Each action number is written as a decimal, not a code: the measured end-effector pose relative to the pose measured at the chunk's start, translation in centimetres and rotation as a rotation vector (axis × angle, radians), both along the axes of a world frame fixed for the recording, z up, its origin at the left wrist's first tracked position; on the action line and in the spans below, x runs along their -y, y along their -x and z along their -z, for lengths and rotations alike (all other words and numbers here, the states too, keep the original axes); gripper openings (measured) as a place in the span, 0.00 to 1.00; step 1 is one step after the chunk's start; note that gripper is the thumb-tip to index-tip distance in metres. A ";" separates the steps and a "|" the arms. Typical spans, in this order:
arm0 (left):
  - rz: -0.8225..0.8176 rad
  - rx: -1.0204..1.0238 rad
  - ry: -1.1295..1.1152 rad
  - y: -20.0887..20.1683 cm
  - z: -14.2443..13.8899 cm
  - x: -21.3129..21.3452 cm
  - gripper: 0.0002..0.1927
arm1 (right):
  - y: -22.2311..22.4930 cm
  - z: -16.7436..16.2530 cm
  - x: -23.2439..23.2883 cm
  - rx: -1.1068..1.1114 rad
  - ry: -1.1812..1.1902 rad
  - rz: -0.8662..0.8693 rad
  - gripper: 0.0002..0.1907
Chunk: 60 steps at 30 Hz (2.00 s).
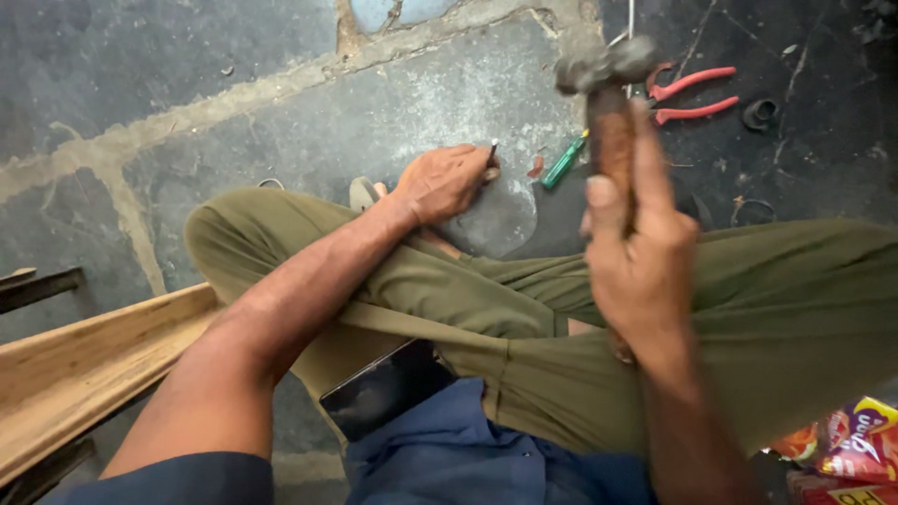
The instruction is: The person sits on the floor and uses a hammer to strike a small metal object held in the left hand. The person repeatedly hammers the object, occasionally repositioning it, and continues the process for the duration of the clip.
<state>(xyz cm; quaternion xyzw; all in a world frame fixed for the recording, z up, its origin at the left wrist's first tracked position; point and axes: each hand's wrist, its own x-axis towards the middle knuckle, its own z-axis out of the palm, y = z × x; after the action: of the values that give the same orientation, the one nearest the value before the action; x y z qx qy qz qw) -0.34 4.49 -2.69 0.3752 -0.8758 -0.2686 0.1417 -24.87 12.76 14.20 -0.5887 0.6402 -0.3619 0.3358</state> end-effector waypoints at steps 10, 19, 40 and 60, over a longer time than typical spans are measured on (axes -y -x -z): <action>0.009 -0.009 0.036 -0.1 0.2 0.0 0.11 | -2.4 0.8 1.9 0.068 -0.117 -0.092 0.27; 0.017 0.029 -0.036 0.2 -0.1 -0.1 0.10 | 0.8 -1.0 -1.1 0.309 0.115 0.092 0.28; -0.024 -0.031 -0.064 0.1 -0.2 -0.5 0.10 | 0.5 4.5 0.5 0.162 -0.142 0.079 0.29; -0.015 0.080 -0.082 0.5 0.1 -0.8 0.11 | -0.7 4.1 0.7 -0.014 -0.251 -0.154 0.27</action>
<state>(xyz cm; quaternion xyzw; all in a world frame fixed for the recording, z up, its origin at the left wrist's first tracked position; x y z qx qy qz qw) -0.86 5.31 -2.78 0.3977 -0.8662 -0.2880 0.0930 -24.13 12.09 10.10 -0.5918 0.6358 -0.2480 0.4290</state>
